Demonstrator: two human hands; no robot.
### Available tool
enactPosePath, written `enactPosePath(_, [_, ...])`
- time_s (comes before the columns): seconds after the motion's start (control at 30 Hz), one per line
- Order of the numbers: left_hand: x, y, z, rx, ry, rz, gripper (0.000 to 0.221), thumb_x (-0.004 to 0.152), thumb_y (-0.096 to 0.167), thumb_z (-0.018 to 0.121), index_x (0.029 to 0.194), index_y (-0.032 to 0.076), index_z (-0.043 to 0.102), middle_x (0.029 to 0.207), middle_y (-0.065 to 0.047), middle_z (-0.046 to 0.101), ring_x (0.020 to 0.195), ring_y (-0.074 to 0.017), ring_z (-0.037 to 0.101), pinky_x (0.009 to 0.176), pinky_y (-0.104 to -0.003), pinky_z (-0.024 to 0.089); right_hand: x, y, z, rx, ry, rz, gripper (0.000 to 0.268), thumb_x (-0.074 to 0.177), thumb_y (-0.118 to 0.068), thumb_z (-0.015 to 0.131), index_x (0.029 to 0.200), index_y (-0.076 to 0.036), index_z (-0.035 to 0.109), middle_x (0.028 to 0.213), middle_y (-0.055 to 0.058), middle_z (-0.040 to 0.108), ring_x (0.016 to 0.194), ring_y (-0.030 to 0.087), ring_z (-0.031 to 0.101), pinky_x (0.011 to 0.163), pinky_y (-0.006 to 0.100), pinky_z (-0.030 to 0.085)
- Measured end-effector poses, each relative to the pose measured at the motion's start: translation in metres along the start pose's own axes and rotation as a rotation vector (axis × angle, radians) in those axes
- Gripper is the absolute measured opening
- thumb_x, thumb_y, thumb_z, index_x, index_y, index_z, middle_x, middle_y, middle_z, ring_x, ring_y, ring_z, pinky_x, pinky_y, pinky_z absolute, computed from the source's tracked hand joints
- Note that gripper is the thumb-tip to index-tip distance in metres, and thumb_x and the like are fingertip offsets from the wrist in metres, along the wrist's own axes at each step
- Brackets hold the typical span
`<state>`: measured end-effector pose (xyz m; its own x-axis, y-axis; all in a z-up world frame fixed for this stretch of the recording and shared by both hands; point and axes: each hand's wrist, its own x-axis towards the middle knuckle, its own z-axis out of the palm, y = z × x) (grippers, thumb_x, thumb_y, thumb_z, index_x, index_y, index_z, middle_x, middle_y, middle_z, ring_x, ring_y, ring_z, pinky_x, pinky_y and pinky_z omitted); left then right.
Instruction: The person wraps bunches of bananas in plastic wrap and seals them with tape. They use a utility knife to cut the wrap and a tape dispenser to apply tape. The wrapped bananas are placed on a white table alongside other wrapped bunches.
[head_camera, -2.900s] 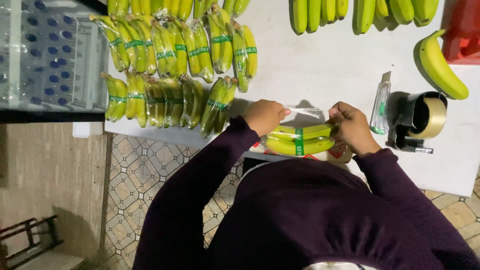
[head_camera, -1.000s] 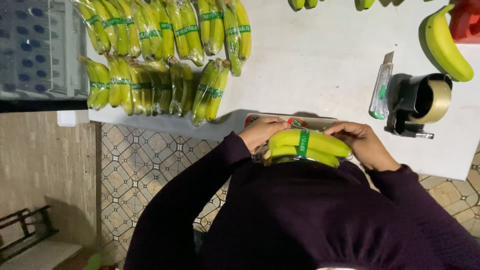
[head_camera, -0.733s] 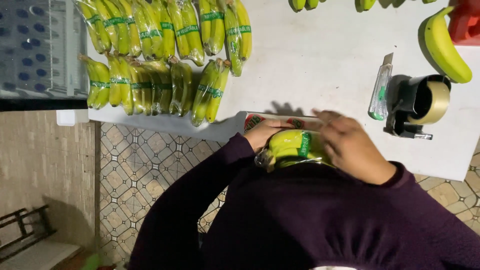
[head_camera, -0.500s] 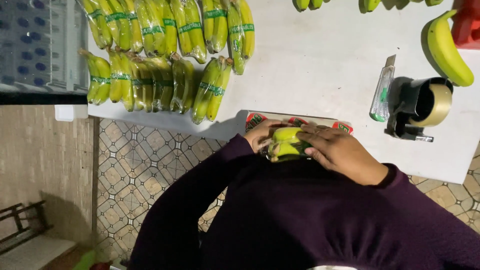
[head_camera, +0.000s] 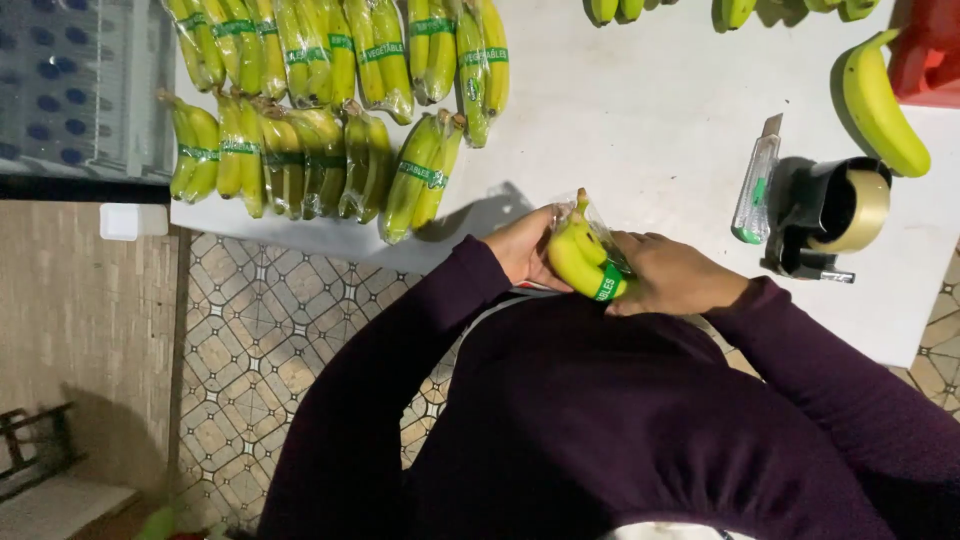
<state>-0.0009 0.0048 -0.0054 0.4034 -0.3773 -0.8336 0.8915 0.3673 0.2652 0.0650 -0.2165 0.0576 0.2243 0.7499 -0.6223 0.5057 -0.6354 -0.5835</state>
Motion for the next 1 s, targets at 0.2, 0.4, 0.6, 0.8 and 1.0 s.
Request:
enactPosePath(0.2, [-0.075,0.004,-0.001,0.495,-0.02,0.22,0.129,0.075,0.098,0.016,0.124,-0.014,0.06,0.116,-0.028,0.072,0.114,-0.0419,0.067,0.1,-0.051,0.052,0.015,0.017,-0.017,0.137,-0.003,-0.009,0.086,0.072,-0.032,0.087,0.143,0.0,0.05,0.099,0.025,0.073,0.104,0.047,0.07,0.092,0.059,0.053])
enactPosePath(0.4, [-0.046,-0.046,-0.022,0.655,0.223,0.746,0.022,0.101,0.026,0.068,0.092,0.006,0.07,0.083,-0.008,0.079,0.084,-0.0137,0.076,0.075,-0.025,0.061,0.018,0.0,-0.057,0.201,-0.049,-0.013,0.074,0.061,-0.039,0.089,0.123,-0.006,0.067,0.094,0.021,0.076,0.093,0.04,0.074,0.087,0.055,0.056])
enactPosePath(0.6, [-0.042,-0.063,-0.018,0.354,0.333,1.018,0.028,0.108,0.03,0.057,0.1,0.01,0.075,0.086,-0.007,0.078,0.083,-0.0109,0.074,0.084,-0.028,0.061,0.024,0.007,-0.065,0.437,-0.221,-0.141,0.055,0.065,-0.037,0.088,0.102,0.002,0.075,0.072,0.014,0.076,0.063,0.028,0.073,0.057,0.04,0.063])
enactPosePath(0.8, [-0.051,-0.035,-0.009,0.392,0.6,1.17,0.018,0.105,0.023,0.061,0.097,0.01,0.071,0.075,-0.009,0.07,0.076,-0.0086,0.057,0.071,-0.032,0.055,0.027,0.041,-0.059,0.6,-0.34,-0.309,0.063,0.067,-0.042,0.087,0.104,0.006,0.075,0.074,0.016,0.076,0.058,0.027,0.075,0.055,0.043,0.067])
enactPosePath(1.0, [-0.069,-0.002,-0.009,0.662,0.665,1.163,0.017,0.097,0.032,0.072,0.087,0.019,0.076,0.058,0.0,0.063,0.054,-0.0099,0.056,0.056,-0.028,0.052,0.03,0.061,-0.037,0.915,-0.338,-0.343,0.065,0.066,-0.037,0.088,0.109,0.009,0.076,0.088,0.022,0.079,0.073,0.033,0.079,0.069,0.054,0.065])
